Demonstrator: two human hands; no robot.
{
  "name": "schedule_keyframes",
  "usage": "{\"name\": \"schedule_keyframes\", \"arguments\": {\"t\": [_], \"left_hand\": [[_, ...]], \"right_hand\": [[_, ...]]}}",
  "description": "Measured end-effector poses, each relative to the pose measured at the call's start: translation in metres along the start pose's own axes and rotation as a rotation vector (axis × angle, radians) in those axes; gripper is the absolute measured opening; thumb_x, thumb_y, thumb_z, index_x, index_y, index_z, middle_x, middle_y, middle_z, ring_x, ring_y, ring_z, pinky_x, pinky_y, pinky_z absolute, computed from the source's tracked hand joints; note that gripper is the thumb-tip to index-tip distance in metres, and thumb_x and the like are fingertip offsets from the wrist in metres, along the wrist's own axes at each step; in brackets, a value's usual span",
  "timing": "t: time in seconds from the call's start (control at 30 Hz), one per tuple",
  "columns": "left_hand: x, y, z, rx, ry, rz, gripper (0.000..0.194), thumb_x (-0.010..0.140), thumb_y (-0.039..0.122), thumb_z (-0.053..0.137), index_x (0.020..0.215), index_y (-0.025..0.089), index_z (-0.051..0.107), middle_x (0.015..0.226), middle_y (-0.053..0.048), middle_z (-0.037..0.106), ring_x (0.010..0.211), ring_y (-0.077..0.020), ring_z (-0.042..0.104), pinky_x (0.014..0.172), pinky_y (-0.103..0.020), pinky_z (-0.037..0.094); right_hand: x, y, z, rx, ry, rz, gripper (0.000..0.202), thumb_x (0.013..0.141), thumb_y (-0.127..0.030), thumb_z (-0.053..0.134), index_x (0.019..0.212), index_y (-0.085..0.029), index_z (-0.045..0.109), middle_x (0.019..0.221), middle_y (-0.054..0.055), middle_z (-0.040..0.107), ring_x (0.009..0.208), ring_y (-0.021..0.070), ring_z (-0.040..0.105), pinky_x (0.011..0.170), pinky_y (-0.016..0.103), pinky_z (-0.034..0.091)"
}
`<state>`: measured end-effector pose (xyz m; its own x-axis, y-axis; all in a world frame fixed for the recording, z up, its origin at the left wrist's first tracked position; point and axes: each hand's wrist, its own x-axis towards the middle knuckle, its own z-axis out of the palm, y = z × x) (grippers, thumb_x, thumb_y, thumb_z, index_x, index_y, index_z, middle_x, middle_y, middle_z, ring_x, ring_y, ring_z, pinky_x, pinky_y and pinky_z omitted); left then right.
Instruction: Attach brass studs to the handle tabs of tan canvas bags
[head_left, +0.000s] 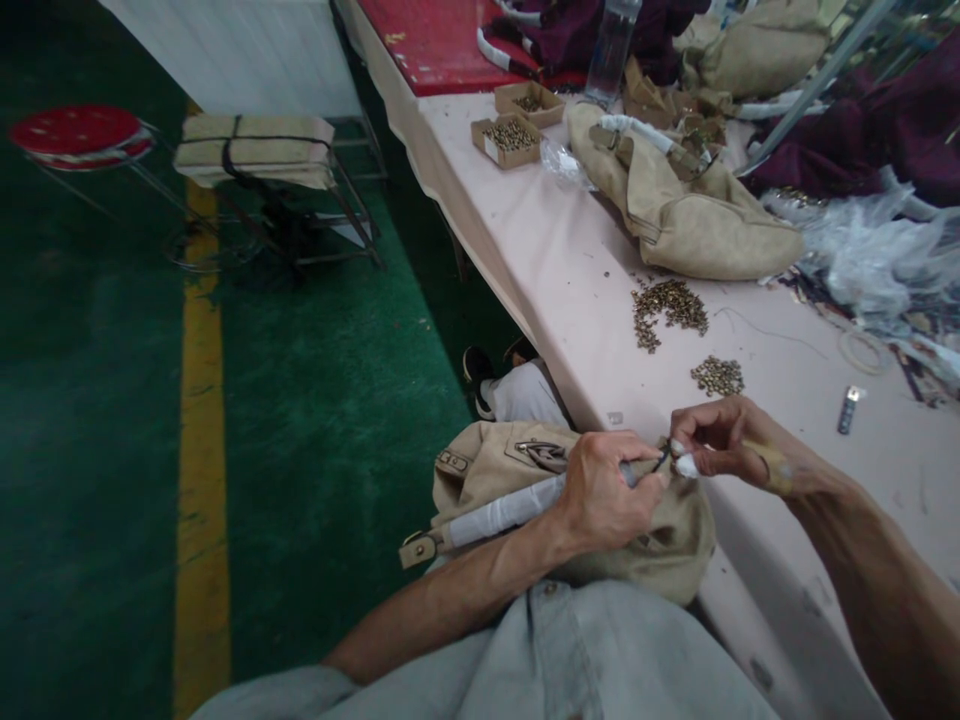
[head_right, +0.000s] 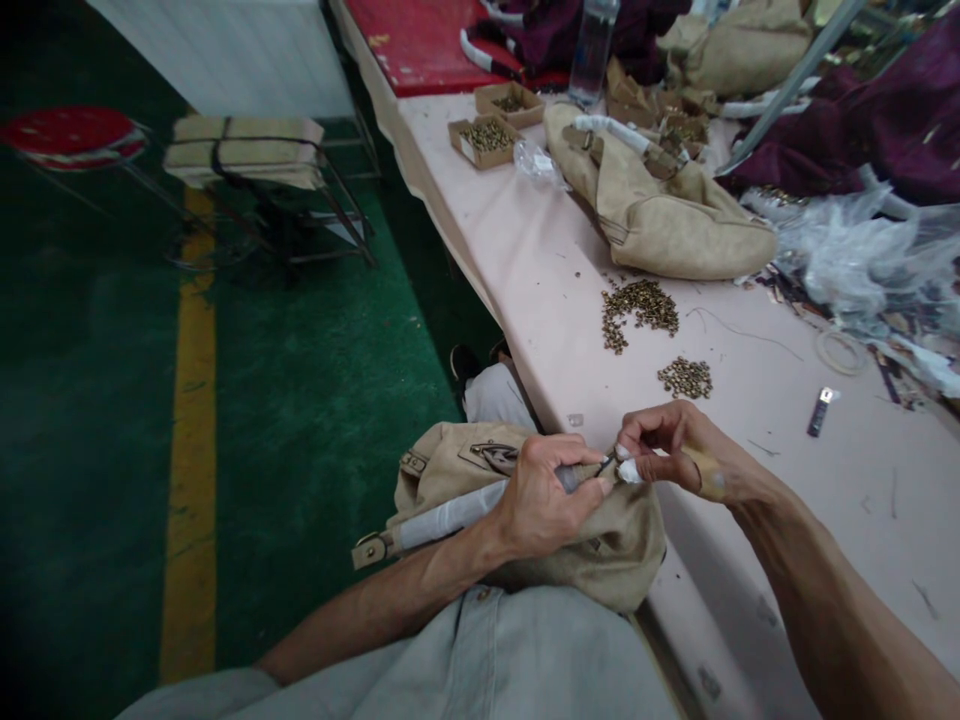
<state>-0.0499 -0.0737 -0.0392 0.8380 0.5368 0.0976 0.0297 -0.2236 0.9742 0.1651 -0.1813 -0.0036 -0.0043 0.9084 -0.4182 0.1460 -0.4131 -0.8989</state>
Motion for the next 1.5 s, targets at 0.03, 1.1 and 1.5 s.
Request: {"name": "schedule_keyframes", "arguments": {"t": [0.03, 1.1, 1.5], "left_hand": [[0.0, 0.001, 0.0, 0.003, -0.002, 0.002, 0.008, 0.08, 0.021, 0.069, 0.076, 0.016, 0.074, 0.068, -0.001, 0.062, 0.064, -0.0143, 0.056, 0.062, -0.028, 0.04], [-0.009, -0.005, -0.001, 0.137, -0.016, -0.057, 0.024, 0.072, 0.025, 0.076, 0.077, 0.021, 0.053, 0.069, 0.002, 0.061, 0.064, -0.0161, 0.059, 0.061, -0.029, 0.04], [-0.004, -0.022, -0.02, 0.565, 0.069, -0.323, 0.027, 0.085, 0.047, 0.071, 0.089, 0.02, 0.068, 0.079, -0.009, 0.073, 0.078, -0.0294, 0.07, 0.07, -0.036, 0.046]], "right_hand": [[-0.001, 0.002, -0.001, -0.003, 0.012, -0.019, 0.029, 0.08, -0.037, 0.086, 0.092, -0.017, 0.07, 0.081, 0.002, 0.059, 0.071, 0.0149, 0.046, 0.063, 0.03, 0.035], [-0.003, -0.031, 0.018, -0.495, -0.195, -0.14, 0.002, 0.093, -0.018, 0.058, 0.092, -0.019, 0.06, 0.087, 0.003, 0.059, 0.075, 0.0173, 0.05, 0.067, 0.03, 0.04], [0.033, 0.019, 0.041, -0.582, 0.241, -0.042, 0.014, 0.087, -0.029, 0.065, 0.093, -0.018, 0.071, 0.084, 0.004, 0.068, 0.075, 0.0197, 0.059, 0.066, 0.031, 0.045]]}}
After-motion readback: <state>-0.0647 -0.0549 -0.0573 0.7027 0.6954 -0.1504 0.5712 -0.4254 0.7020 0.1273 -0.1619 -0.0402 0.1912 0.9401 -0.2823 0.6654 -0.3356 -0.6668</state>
